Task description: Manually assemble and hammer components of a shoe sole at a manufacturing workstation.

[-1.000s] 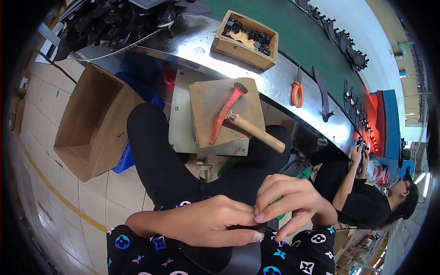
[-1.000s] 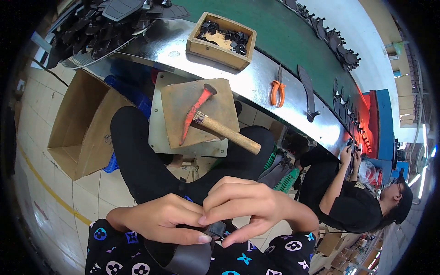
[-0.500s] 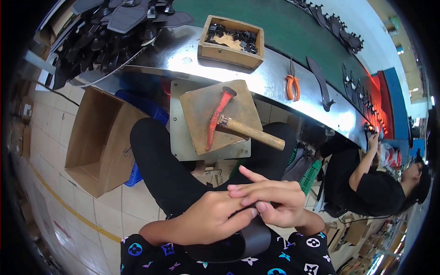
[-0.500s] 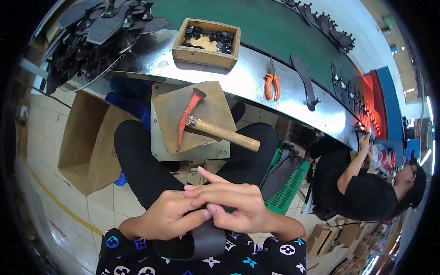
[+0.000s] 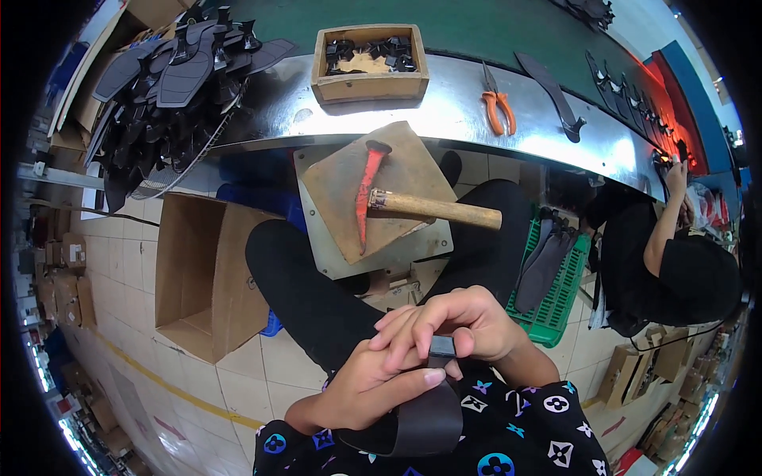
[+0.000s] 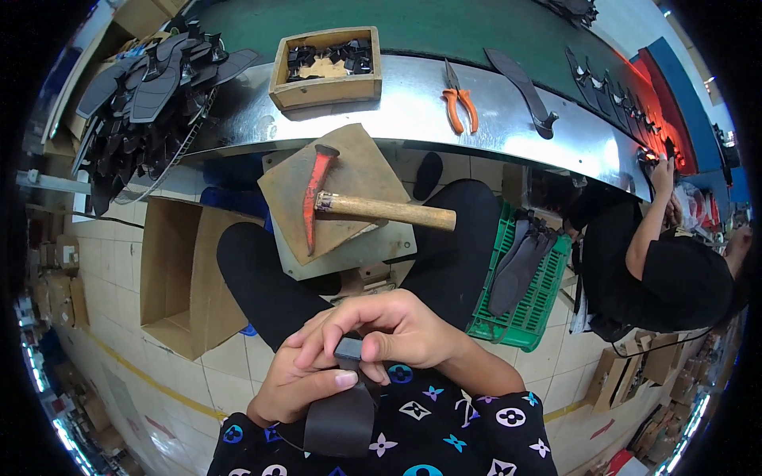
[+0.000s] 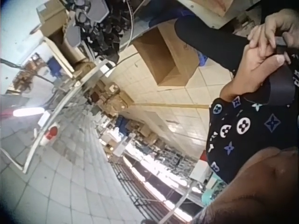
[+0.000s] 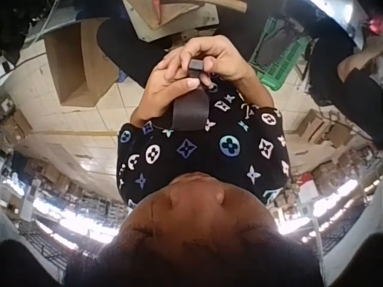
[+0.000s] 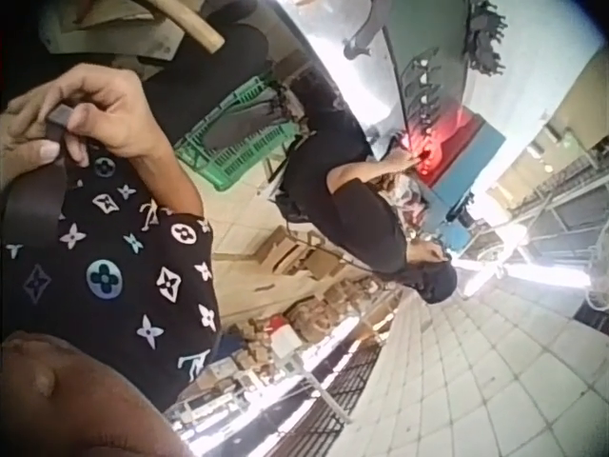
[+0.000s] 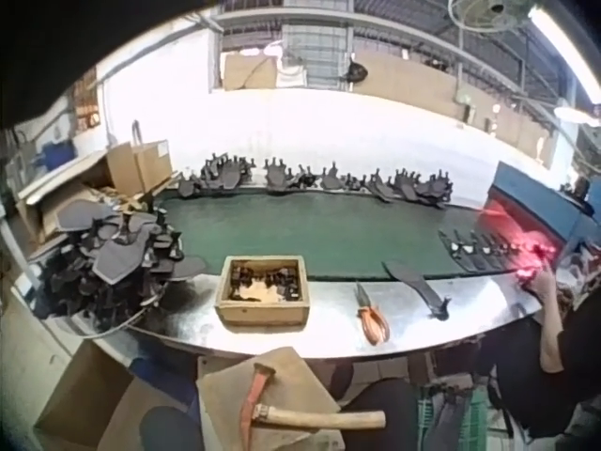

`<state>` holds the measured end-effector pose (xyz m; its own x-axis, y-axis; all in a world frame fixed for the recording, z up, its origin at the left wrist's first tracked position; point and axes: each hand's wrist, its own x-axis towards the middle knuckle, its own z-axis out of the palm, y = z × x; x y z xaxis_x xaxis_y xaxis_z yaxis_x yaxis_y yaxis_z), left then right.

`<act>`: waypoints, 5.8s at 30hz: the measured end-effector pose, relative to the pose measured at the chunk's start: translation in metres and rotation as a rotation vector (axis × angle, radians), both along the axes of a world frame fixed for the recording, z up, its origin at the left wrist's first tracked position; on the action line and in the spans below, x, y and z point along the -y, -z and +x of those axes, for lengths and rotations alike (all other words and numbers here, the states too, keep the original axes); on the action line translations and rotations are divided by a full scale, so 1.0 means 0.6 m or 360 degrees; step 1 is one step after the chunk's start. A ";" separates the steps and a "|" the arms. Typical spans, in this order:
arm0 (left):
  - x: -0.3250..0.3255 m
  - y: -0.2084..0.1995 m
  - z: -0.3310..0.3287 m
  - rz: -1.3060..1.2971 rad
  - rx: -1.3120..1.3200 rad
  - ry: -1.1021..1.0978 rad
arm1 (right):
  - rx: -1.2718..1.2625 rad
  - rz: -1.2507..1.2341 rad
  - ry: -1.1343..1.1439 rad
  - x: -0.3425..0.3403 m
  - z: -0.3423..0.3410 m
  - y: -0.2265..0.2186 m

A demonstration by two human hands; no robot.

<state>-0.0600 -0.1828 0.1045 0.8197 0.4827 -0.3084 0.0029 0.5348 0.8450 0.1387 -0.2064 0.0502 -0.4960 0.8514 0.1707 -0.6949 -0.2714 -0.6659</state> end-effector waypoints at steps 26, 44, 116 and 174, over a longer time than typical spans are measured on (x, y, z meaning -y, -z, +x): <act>0.001 0.014 0.001 0.0507 -0.0097 -0.0111 | 0.0516 0.0343 0.0414 -0.005 -0.012 -0.040; -0.023 0.018 -0.015 0.0362 -0.0037 -0.0245 | 0.0415 -0.0137 0.0172 -0.014 -0.019 -0.041; -0.544 0.142 0.240 0.2658 -0.0944 -0.0560 | 0.1268 -0.1124 0.2121 0.195 0.193 0.153; -0.167 0.023 0.045 0.2111 -0.0154 -0.0913 | 0.0617 -0.0088 0.0982 -0.083 0.027 -0.050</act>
